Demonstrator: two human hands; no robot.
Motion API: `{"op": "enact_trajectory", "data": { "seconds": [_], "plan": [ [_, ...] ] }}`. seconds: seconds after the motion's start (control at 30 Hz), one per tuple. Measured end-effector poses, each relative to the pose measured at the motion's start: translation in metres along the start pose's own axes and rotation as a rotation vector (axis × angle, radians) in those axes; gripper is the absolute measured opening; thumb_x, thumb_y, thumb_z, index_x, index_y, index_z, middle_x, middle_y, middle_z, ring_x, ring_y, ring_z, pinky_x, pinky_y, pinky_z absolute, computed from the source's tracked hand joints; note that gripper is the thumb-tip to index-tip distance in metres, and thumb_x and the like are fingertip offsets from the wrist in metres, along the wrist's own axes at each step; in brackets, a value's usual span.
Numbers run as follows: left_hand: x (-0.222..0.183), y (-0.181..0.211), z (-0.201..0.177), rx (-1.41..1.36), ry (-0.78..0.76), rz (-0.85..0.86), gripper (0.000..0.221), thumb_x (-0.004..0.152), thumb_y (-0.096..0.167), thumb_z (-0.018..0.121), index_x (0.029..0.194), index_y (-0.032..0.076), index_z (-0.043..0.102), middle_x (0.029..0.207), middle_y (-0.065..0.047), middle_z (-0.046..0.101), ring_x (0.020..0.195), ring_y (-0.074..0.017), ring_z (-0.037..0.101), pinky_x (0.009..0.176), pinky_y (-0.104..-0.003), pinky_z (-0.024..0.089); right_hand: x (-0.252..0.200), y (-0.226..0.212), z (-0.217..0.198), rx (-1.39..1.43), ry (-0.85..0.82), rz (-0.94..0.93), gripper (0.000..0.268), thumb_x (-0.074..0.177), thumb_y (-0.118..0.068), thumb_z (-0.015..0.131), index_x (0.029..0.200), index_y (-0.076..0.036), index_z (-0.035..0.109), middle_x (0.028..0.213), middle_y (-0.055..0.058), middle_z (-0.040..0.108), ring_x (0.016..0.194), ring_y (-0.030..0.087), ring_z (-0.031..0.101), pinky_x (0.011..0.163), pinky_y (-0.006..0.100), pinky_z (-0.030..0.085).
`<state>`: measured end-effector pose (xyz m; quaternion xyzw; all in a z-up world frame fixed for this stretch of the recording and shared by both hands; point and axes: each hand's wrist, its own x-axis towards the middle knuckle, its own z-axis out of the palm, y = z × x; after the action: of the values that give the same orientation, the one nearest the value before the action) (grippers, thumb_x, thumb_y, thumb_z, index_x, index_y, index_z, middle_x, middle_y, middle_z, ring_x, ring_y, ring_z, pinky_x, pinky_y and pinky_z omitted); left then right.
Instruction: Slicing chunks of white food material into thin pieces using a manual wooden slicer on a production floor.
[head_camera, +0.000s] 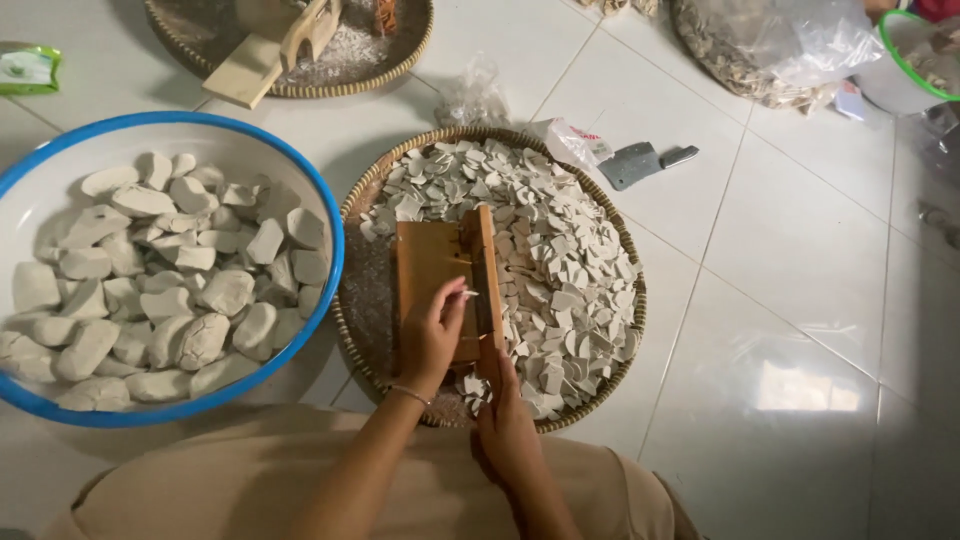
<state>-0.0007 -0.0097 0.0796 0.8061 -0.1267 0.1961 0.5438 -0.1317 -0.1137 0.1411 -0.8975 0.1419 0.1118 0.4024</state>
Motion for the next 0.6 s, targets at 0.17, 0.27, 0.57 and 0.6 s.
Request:
{"op": "enact_trajectory", "data": {
  "seconds": [0.17, 0.27, 0.57, 0.6],
  "plan": [
    [0.061, 0.123, -0.034, 0.080, -0.285, 0.397, 0.019, 0.102, -0.006, 0.060, 0.116, 0.003, 0.068, 0.049, -0.004, 0.040, 0.086, -0.0325, 0.079, 0.045, -0.025, 0.065, 0.005, 0.013, 0.007, 0.094, 0.035, -0.054, 0.071, 0.090, -0.009, 0.037, 0.156, -0.008, 0.011, 0.156, 0.010, 0.044, 0.137, 0.033, 0.049, 0.103, 0.048, 0.042],
    [0.042, 0.099, 0.001, 0.237, -0.396, 0.351, 0.055, 0.093, -0.011, 0.062, 0.137, 0.022, 0.063, 0.132, -0.034, 0.065, 0.117, -0.0575, 0.062, 0.066, -0.048, 0.067, -0.001, -0.002, -0.003, 0.181, 0.014, -0.130, 0.071, 0.087, -0.004, 0.035, 0.154, -0.006, 0.013, 0.153, 0.014, 0.046, 0.133, 0.035, 0.050, 0.102, 0.044, 0.041],
    [0.029, 0.063, -0.103, 0.207, -0.324, 0.253, 0.038, 0.092, 0.007, 0.072, 0.129, 0.004, 0.066, 0.111, -0.013, 0.071, 0.108, -0.0318, 0.064, 0.094, -0.047, 0.055, 0.049, 0.099, 0.032, -0.053, 0.163, -0.248, 0.090, 0.077, 0.000, 0.048, 0.158, -0.021, 0.015, 0.155, 0.011, 0.044, 0.077, 0.041, 0.070, 0.057, 0.046, 0.052],
    [0.026, 0.058, -0.115, 0.216, -0.302, 0.244, 0.038, 0.092, 0.007, 0.072, 0.129, 0.004, 0.066, 0.111, -0.013, 0.071, 0.108, -0.0318, 0.064, 0.094, -0.047, 0.055, 0.048, 0.094, 0.032, -0.060, 0.150, -0.268, 0.090, 0.077, 0.000, 0.048, 0.158, -0.021, 0.015, 0.155, 0.011, 0.044, 0.077, 0.041, 0.070, 0.057, 0.046, 0.052]
  ]
}}
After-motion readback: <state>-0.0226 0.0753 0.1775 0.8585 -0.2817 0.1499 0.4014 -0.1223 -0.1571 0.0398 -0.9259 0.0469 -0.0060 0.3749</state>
